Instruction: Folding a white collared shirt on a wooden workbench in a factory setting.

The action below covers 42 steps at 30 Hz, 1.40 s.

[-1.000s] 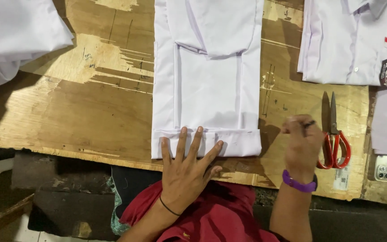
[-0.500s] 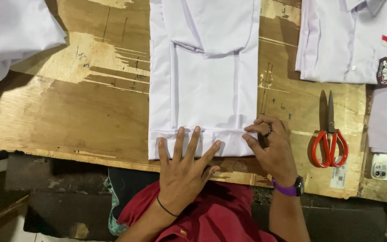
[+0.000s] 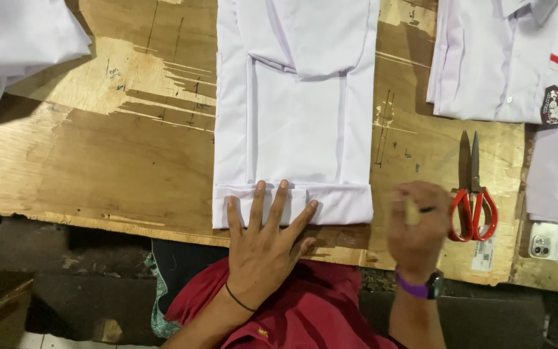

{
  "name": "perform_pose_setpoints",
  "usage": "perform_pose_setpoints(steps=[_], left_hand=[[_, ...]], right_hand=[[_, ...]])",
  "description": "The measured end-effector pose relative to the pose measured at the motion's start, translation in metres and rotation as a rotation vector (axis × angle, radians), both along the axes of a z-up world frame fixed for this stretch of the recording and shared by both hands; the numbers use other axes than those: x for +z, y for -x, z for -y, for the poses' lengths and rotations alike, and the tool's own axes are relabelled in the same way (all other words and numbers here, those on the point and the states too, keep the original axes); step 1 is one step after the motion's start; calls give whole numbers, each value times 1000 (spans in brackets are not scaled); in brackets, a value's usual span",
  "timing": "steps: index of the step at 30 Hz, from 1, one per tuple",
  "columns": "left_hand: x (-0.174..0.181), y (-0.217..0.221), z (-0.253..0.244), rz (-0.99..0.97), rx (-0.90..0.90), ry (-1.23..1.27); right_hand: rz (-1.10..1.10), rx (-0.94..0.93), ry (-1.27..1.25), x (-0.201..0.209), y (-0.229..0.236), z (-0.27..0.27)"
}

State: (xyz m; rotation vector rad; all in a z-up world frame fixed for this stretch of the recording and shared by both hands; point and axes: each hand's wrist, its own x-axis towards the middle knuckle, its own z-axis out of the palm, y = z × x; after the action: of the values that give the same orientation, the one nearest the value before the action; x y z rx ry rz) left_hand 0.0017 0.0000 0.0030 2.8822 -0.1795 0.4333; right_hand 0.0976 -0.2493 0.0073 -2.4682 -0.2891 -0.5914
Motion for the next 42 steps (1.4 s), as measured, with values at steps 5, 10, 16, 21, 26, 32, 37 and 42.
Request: perform_pose_setpoints(steps=[5, 10, 16, 21, 26, 32, 37, 42], left_hand=[[2, -1, 1, -29, 21, -25], [3, 0, 1, -23, 22, -16], [0, 0, 0, -7, 23, -6], [-1, 1, 1, 4, 24, -9], [-2, 1, 1, -24, 24, -15], [1, 1, 1, -18, 20, -6], [1, 1, 1, -11, 24, -12], [1, 2, 0, -30, 20, 0]], right_hand=[[-181, 427, 299, 7, 17, -37], [-239, 402, 313, -2, 15, -41], [-208, 121, 173, -17, 11, -17], [151, -170, -226, 1, 6, -8], [-58, 331, 256, -31, 21, -9], [-187, 390, 320, -2, 22, -41], [-320, 338, 275, -5, 22, -49], [-589, -12, -202, -16, 16, -22]])
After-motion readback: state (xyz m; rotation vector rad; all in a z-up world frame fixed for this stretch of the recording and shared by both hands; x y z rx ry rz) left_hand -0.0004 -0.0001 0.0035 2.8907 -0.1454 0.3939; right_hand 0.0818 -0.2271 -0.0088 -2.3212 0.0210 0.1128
